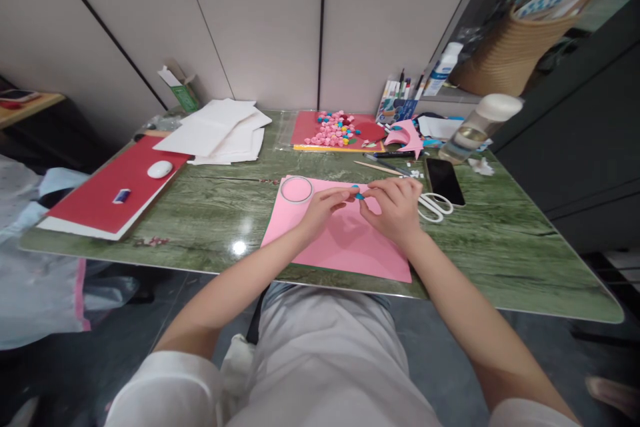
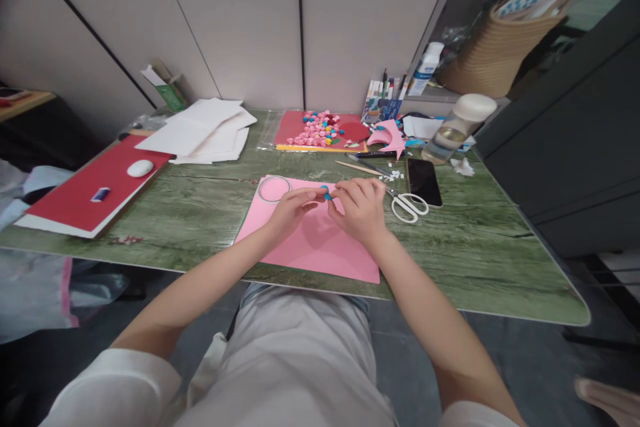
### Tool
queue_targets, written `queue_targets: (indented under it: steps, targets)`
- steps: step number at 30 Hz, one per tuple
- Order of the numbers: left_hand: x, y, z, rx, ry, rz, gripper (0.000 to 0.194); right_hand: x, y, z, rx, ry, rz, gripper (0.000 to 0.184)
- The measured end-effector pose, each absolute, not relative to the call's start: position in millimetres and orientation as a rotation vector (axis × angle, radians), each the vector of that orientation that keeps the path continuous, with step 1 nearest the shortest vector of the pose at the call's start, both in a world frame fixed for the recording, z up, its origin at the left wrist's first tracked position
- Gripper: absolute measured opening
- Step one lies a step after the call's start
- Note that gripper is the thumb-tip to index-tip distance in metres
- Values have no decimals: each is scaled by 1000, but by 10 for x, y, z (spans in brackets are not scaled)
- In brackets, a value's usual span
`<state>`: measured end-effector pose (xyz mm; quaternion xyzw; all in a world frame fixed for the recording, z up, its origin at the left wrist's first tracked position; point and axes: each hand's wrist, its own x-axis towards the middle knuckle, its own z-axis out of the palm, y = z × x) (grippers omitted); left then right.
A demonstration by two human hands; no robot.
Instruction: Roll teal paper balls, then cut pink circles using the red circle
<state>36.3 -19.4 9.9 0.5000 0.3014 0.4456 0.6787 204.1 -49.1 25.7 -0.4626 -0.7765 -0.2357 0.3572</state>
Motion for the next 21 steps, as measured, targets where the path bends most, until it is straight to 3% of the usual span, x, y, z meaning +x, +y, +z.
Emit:
queue_targets:
  steps: [21]
  targets:
    - [383, -190, 53, 1265, 723, 1125, 21, 2010, -511, 231, -1163, -2041, -664, 8]
